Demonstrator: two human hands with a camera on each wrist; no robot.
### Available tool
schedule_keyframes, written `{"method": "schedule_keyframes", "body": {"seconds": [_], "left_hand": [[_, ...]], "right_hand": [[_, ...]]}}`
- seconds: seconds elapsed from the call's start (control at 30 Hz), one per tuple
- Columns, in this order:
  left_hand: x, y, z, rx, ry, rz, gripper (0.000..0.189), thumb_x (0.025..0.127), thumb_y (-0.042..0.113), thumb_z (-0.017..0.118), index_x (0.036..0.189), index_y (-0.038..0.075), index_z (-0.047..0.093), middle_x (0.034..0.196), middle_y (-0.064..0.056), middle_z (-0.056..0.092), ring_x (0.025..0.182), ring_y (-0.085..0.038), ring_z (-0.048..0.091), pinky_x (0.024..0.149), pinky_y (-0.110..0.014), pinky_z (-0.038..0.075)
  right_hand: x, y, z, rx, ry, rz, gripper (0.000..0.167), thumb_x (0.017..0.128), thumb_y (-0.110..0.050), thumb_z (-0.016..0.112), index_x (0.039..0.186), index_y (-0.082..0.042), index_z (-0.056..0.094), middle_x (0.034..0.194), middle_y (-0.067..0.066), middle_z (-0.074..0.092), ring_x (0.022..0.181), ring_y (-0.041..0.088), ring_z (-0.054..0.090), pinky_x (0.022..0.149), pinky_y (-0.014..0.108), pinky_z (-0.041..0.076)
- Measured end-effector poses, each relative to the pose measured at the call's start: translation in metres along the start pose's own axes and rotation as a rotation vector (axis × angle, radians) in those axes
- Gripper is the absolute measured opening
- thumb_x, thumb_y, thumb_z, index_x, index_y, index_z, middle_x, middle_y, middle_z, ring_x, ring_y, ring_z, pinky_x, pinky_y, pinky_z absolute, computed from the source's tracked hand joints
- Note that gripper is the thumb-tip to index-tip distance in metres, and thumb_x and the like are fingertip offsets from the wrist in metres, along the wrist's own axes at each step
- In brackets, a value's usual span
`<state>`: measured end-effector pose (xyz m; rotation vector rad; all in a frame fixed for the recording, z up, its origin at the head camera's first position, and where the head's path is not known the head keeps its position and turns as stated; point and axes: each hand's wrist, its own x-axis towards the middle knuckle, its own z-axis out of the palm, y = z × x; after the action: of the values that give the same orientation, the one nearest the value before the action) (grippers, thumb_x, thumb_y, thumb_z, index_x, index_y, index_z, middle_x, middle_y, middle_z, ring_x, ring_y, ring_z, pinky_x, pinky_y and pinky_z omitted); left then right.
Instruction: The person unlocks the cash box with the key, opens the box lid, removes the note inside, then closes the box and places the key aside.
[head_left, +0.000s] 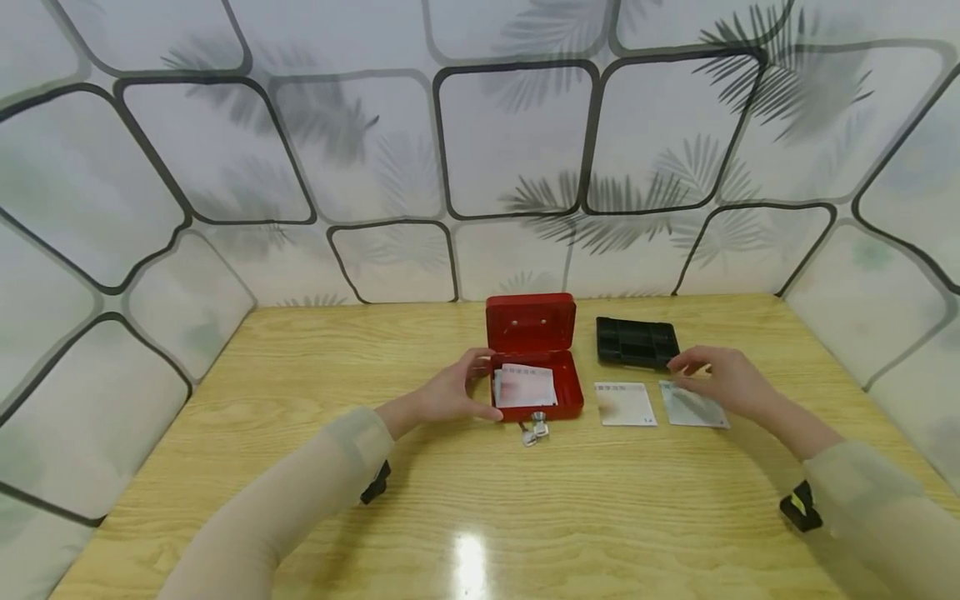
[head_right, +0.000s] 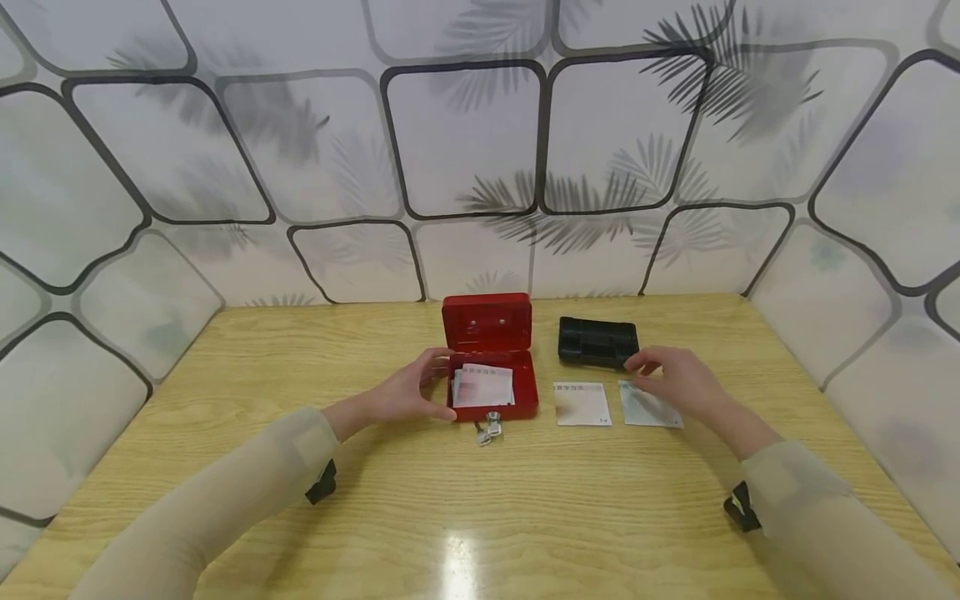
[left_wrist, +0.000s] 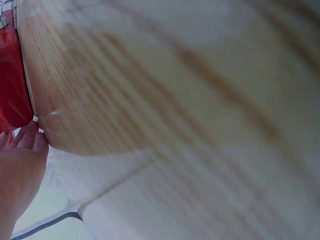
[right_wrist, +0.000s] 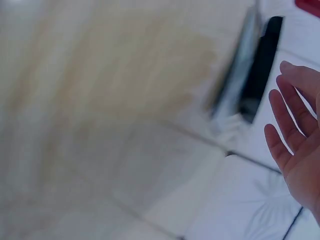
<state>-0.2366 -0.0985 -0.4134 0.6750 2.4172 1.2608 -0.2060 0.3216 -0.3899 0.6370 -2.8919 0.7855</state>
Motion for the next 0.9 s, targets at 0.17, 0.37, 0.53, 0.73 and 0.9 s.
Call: {"method": "schedule_keyframes", "body": {"seconds": [0.17,0.37,0.53,0.73,0.9], "left_hand": [[0.0,-0.001,0.0,-0.01,0.003,0.0,0.09,0.076,0.023,0.086,0.145,0.011,0.03,0.146,-0.013,0.042,0.134,-0.028,0.04,0.112,-0.042,0.028],[0.001,-0.001,0.0,0.009,-0.004,-0.007,0.091,0.076,0.026,0.086,0.146,0.012,0.029,0.147,-0.011,0.041,0.135,-0.025,0.039,0.112,-0.04,0.028],[0.001,0.0,-0.001,0.014,-0.008,-0.012,0.091,0.076,0.027,0.086,0.146,0.013,0.029,0.147,-0.01,0.042,0.135,-0.024,0.04,0.112,-0.039,0.028],[0.001,0.0,-0.001,0.006,-0.005,0.002,0.09,0.076,0.024,0.085,0.145,0.012,0.029,0.146,-0.012,0.042,0.134,-0.026,0.04,0.112,-0.04,0.028],[0.001,0.0,-0.001,-0.004,-0.013,0.008,0.089,0.077,0.023,0.085,0.145,0.012,0.029,0.146,-0.012,0.042,0.134,-0.026,0.04,0.112,-0.04,0.027]], "right_hand": [[0.016,-0.029,0.001,0.067,0.02,-0.027,0.022,0.089,-0.008,0.07,0.11,-0.001,0.067,0.102,0.011,0.068,0.089,0.026,0.062,0.078,0.048,0.05],[0.041,-0.062,0.02,0.172,0.006,-0.094,0.024,0.089,-0.007,0.071,0.112,-0.001,0.067,0.105,0.013,0.067,0.094,0.026,0.063,0.083,0.044,0.051],[0.059,-0.086,0.041,0.235,-0.071,-0.106,0.03,0.089,-0.011,0.072,0.115,0.0,0.065,0.112,0.015,0.066,0.102,0.029,0.062,0.09,0.049,0.049],[0.08,-0.106,0.064,0.216,-0.133,-0.123,0.031,0.089,-0.011,0.072,0.117,0.0,0.065,0.112,0.012,0.067,0.102,0.029,0.061,0.09,0.047,0.05],[0.091,-0.115,0.078,0.22,-0.185,-0.105,0.032,0.089,-0.012,0.072,0.118,-0.001,0.064,0.111,0.011,0.066,0.103,0.027,0.061,0.09,0.043,0.051]]}}
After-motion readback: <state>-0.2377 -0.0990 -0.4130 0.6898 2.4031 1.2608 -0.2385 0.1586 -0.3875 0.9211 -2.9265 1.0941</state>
